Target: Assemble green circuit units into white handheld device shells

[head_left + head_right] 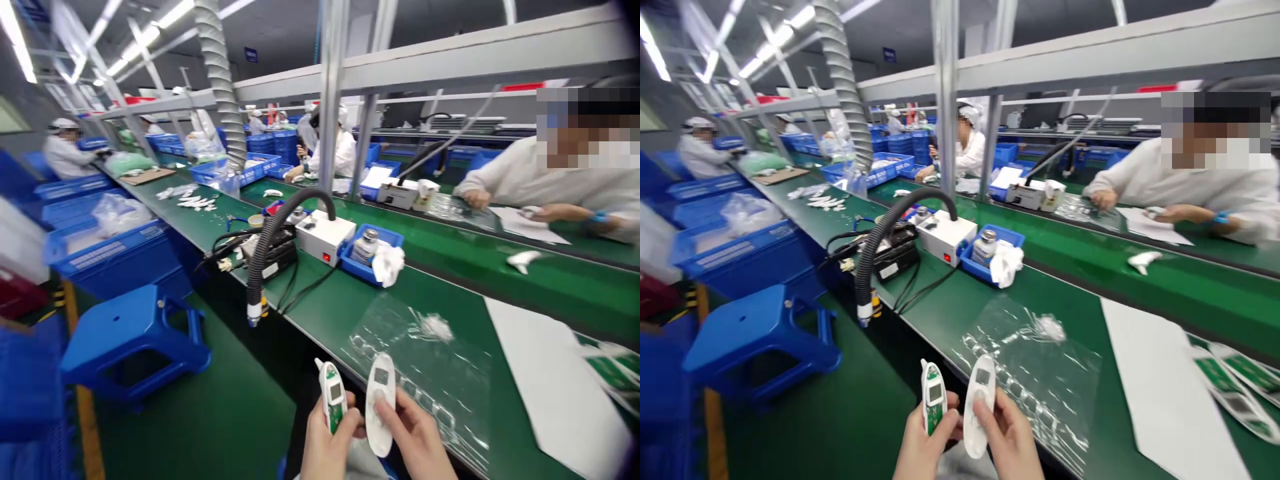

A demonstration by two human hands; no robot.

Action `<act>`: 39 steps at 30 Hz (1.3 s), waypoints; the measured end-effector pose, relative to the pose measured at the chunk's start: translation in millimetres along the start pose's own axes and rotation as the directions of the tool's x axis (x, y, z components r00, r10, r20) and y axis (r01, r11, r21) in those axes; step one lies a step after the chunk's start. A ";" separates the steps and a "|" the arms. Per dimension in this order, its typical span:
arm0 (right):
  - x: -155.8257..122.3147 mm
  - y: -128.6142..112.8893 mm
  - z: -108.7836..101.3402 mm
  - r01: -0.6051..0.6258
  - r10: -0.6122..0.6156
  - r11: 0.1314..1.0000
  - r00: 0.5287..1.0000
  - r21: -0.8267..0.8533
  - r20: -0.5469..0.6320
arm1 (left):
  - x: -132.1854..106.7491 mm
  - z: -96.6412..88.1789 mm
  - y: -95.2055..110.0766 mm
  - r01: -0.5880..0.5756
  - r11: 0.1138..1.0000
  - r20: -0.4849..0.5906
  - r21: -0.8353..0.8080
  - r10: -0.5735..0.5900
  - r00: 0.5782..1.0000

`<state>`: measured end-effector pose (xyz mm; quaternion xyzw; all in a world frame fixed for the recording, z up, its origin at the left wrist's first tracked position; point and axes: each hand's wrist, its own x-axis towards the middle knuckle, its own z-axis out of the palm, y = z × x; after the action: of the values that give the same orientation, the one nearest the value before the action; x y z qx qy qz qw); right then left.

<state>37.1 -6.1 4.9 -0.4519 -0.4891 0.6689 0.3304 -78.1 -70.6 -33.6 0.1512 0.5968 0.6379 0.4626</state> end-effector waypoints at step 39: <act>84.9 45.0 197.9 -0.280 0.211 0.952 0.894 0.124 0.395 | 80.6 -124.0 61.7 -0.195 0.908 -0.386 -0.371 0.040 0.922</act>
<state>-178.2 -15.1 -39.5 -0.3420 -0.4207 0.8204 0.1817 -238.2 -76.9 -36.9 -0.0335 0.5187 0.7908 0.3232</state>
